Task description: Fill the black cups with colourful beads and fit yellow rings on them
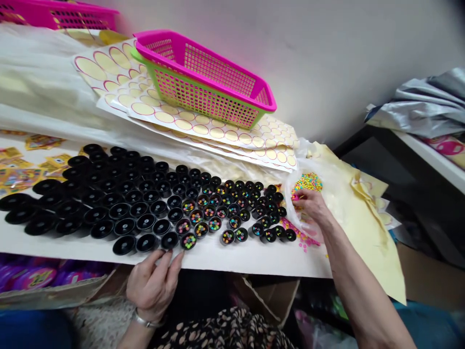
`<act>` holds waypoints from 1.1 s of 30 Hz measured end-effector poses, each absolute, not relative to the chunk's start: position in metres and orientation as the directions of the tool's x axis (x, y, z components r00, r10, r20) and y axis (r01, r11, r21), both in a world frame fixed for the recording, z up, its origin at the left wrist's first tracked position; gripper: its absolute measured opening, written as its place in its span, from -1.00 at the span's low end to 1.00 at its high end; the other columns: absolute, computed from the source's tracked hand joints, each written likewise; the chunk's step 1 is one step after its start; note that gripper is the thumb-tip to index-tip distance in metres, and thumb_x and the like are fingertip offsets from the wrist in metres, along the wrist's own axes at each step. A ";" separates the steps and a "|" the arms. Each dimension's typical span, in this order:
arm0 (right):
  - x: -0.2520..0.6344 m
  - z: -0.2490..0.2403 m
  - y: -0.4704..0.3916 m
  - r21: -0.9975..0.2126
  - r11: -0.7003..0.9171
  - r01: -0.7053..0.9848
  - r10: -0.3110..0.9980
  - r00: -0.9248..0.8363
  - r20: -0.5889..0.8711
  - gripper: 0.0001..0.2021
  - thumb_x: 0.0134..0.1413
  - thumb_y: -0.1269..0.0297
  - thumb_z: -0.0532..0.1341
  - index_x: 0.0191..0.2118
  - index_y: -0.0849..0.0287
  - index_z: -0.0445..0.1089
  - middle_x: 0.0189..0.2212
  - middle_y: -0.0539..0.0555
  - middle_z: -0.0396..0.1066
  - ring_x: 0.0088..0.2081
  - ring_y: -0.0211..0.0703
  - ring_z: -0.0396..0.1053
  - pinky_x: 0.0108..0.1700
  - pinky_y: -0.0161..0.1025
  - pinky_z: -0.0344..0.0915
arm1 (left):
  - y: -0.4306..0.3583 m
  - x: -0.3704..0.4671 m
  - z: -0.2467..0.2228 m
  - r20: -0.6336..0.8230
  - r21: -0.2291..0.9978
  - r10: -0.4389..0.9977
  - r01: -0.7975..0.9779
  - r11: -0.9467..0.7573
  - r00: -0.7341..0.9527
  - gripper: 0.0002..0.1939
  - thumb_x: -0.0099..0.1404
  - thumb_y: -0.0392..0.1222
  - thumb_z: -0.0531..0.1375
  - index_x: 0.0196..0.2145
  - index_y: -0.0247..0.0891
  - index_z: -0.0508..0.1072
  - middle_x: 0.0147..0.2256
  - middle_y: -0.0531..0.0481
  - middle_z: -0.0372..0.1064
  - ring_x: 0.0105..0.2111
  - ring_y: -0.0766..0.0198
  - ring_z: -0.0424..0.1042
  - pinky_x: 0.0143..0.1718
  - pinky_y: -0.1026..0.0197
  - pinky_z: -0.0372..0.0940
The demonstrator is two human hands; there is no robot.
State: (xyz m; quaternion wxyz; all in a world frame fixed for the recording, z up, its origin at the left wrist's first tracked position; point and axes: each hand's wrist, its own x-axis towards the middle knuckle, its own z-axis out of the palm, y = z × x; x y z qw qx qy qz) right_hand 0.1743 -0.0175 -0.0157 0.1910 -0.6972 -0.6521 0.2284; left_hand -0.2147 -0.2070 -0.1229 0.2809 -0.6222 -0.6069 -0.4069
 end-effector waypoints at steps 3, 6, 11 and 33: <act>0.188 -0.014 -0.029 -0.833 -0.107 0.543 0.985 0.172 -0.015 -0.72 -0.34 0.25 0.32 -0.38 0.24 0.41 -0.56 -0.01 0.36 -0.50 -0.21 0.29 -0.46 -0.27 0.22 | -0.206 -0.216 -0.126 0.848 0.155 0.525 0.982 -0.109 -0.076 -0.73 0.02 -0.26 0.35 -0.27 -0.29 0.47 -0.35 -0.07 0.43 -0.42 0.28 0.34 -0.33 0.23 0.21; 0.178 0.001 -0.043 -0.908 -0.064 0.413 0.981 0.195 0.020 -0.72 -0.36 0.27 0.37 -0.38 0.21 0.44 -0.53 -0.01 0.38 -0.48 -0.22 0.30 -0.41 -0.24 0.26 | -0.207 -0.214 -0.123 0.839 0.169 0.538 0.979 -0.114 -0.083 -0.73 0.01 -0.28 0.36 -0.28 -0.30 0.48 -0.35 -0.09 0.42 -0.42 0.28 0.33 -0.34 0.23 0.19; 0.100 0.029 -0.066 -0.956 0.085 0.281 0.994 -0.086 0.064 -0.72 -0.26 0.32 0.39 -0.29 0.11 0.47 -0.39 -0.02 0.42 -0.39 -0.25 0.34 -0.33 -0.27 0.29 | -0.213 -0.206 -0.111 0.820 0.253 0.555 0.958 -0.136 -0.138 -0.78 0.05 -0.32 0.32 -0.29 -0.31 0.46 -0.32 -0.10 0.41 -0.40 0.29 0.31 -0.35 0.24 0.20; -0.084 0.033 -0.090 -0.041 0.896 0.442 0.441 -0.897 -0.039 -0.84 0.08 0.45 0.05 -0.36 0.20 0.37 -0.38 0.11 0.31 -0.32 -0.12 0.16 -0.33 -0.17 0.00 | -0.219 -0.203 -0.111 0.770 0.327 0.604 0.940 -0.099 -0.205 -0.81 0.11 -0.23 0.29 -0.28 -0.27 0.45 -0.36 -0.07 0.42 -0.47 0.34 0.29 -0.38 0.27 0.19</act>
